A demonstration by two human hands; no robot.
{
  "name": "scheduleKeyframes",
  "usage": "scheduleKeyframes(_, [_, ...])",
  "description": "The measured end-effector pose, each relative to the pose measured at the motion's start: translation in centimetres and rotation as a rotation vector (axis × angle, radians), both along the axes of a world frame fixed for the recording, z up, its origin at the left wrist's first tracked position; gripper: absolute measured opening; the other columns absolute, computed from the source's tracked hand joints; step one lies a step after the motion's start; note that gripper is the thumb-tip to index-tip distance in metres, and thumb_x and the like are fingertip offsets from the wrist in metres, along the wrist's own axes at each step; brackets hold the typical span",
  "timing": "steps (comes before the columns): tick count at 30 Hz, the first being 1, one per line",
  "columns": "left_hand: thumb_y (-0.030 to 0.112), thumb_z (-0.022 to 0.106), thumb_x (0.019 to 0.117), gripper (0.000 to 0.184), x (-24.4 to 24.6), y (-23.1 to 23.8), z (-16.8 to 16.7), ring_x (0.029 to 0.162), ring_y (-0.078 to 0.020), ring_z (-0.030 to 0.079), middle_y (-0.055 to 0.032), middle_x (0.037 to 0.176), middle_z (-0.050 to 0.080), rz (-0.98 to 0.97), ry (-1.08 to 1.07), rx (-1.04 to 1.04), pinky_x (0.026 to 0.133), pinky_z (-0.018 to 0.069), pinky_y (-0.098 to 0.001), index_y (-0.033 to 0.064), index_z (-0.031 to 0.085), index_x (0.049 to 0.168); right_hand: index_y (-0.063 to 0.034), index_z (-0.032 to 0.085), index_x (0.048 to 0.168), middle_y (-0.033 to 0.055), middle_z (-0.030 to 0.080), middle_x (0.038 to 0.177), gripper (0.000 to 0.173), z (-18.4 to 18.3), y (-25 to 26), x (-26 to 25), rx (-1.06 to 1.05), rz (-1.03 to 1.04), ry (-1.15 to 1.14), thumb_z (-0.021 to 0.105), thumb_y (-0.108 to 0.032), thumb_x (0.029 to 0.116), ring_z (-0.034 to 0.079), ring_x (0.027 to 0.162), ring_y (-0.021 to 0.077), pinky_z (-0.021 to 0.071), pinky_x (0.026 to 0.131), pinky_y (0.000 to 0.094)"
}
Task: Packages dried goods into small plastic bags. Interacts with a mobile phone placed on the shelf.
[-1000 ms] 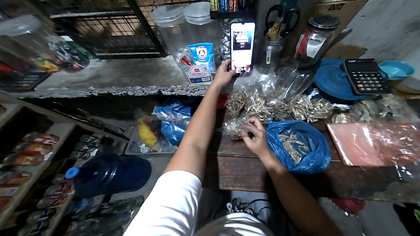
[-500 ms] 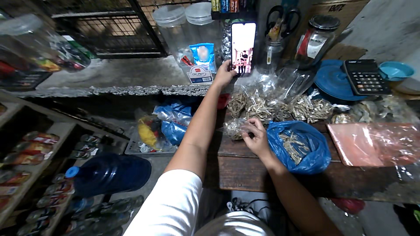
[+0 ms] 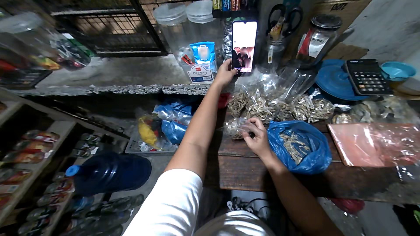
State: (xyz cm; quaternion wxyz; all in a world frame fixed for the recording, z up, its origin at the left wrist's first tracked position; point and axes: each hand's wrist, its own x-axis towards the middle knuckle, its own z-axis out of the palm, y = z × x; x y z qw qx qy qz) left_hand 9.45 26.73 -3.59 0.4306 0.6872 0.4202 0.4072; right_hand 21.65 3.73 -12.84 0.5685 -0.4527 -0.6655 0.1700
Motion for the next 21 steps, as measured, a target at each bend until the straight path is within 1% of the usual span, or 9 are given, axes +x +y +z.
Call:
scheduleKeyframes(4, [-0.004, 0.051, 0.0972, 0.042, 0.0, -0.1, 0.17, 0.109, -0.0177, 0.063, -0.0201, 0.128, 0.061, 0.002, 0.005, -0.003, 0.096, 0.0509, -0.0331, -0.0053, 0.049, 0.139, 0.0063, 0.076, 0.093, 0.021, 0.066, 0.104, 0.022, 0.01, 0.0, 0.02, -0.004, 0.002, 0.008, 0.065, -0.013, 0.0888, 0.065, 0.094, 0.0196, 0.0554, 0.084, 0.0287])
scheduleKeyframes(10, [-0.002, 0.049, 0.0991, 0.039, 0.06, -0.22, 0.2, 0.109, -0.0159, 0.062, -0.02, 0.127, 0.061, 0.005, -0.021, -0.002, 0.096, 0.0503, -0.0315, -0.0062, 0.05, 0.138, 0.0058, 0.076, 0.093, 0.021, 0.066, 0.104, 0.023, -0.04, -0.02, 0.01, -0.002, 0.006, 0.011, 0.065, -0.014, 0.0888, 0.064, 0.095, 0.0197, 0.0553, 0.084, 0.0289])
scheduleKeyframes(14, [-0.001, 0.048, 0.1002, 0.037, 0.06, -0.17, 0.12, 0.106, -0.0153, 0.062, -0.019, 0.125, 0.062, 0.015, -0.031, -0.004, 0.093, 0.0503, -0.0312, -0.0057, 0.05, 0.137, 0.0059, 0.076, 0.093, 0.0211, 0.066, 0.105, 0.022, 0.09, -0.05, 0.02, -0.006, 0.007, 0.01, 0.065, -0.013, 0.0887, 0.064, 0.096, 0.0198, 0.055, 0.085, 0.0289])
scheduleKeyframes(21, [-0.002, 0.049, 0.0977, 0.038, -0.01, -0.23, 0.07, 0.102, -0.0135, 0.061, -0.0175, 0.122, 0.062, 0.006, -0.042, -0.007, 0.089, 0.0508, -0.0298, -0.0053, 0.05, 0.136, 0.0048, 0.076, 0.092, 0.0204, 0.066, 0.104, 0.022, 0.01, 0.0, 0.07, 0.004, 0.011, 0.004, 0.065, -0.014, 0.089, 0.064, 0.095, 0.0195, 0.0549, 0.085, 0.0288])
